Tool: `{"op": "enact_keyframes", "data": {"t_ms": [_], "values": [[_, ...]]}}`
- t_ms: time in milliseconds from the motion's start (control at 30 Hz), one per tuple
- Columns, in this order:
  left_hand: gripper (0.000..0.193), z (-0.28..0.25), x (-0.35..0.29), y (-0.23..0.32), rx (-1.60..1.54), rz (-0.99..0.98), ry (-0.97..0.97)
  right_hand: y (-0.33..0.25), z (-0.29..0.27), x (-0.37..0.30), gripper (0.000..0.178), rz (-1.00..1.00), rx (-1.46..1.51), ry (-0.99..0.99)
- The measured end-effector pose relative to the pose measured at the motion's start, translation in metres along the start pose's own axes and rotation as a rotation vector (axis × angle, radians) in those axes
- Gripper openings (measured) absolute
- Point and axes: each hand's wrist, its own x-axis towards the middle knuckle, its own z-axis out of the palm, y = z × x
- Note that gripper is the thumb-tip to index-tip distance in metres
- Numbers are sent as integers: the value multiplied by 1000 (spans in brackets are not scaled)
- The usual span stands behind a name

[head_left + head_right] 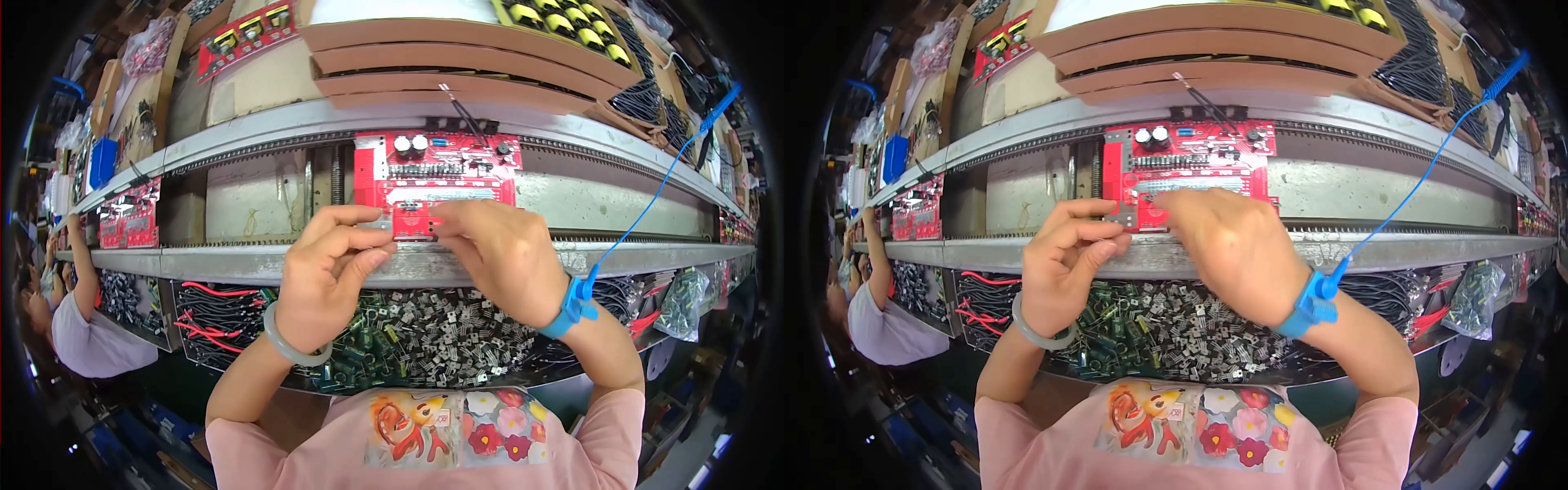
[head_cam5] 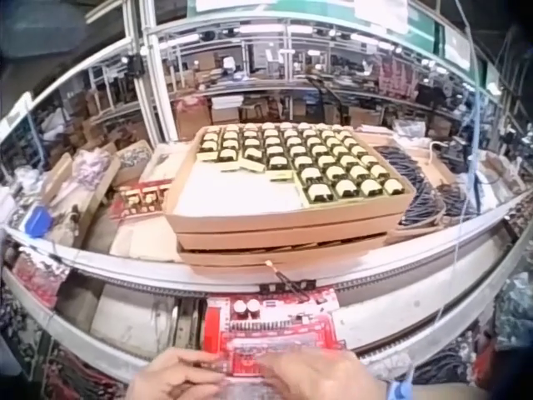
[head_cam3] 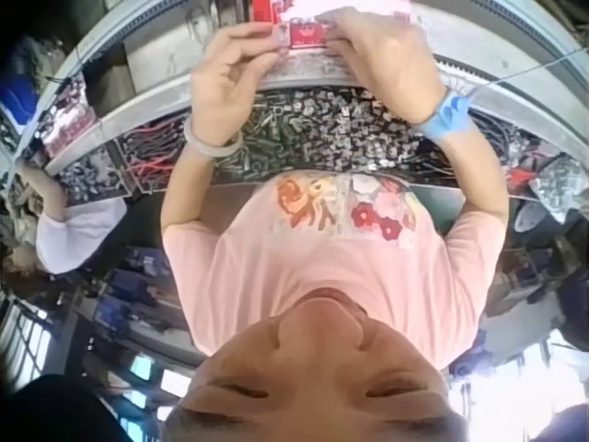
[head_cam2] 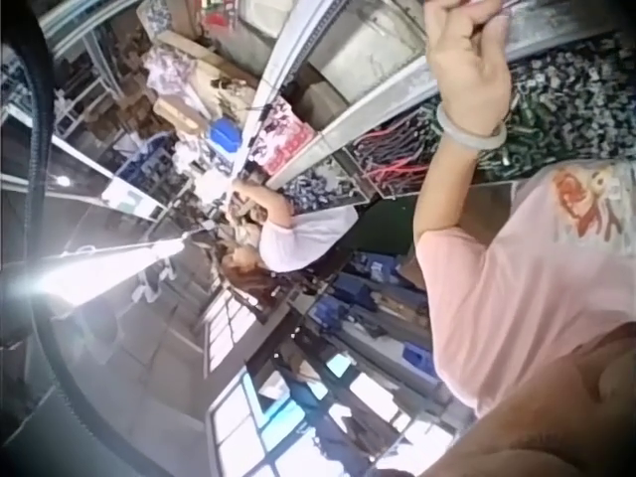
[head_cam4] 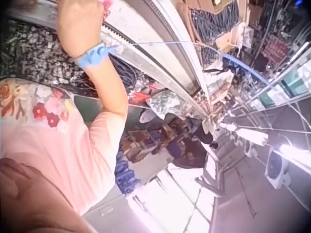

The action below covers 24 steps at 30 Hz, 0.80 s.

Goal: The person assembles circuit boards on an assembly line by picking up electronic components, capacitors, transformers, and wires from trays and boxes, inserting them into each board, and sliding the boards along the track.

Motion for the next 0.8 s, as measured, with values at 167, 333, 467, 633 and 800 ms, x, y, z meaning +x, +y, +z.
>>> {"op": "enact_keyframes", "data": {"t_ms": [167, 333, 467, 633, 800], "values": [[19, -23, -1, -7, 80, -22, -43, 14, 17, 15, 27, 145, -15, -55], [26, -20, 4, -15, -17, -39, -43, 9, 18, 23, 28, 140, -120, -149], [27, -14, 8, -26, 1, 36, -10, 5, 19, 29, 24, 141, -163, -206], [24, -13, 12, -22, 56, 0, -53, -1, 18, 34, 19, 110, -253, -247], [16, -7, 11, -27, -12, -170, 5, -5, 20, 38, 17, 111, -281, -298]]}}
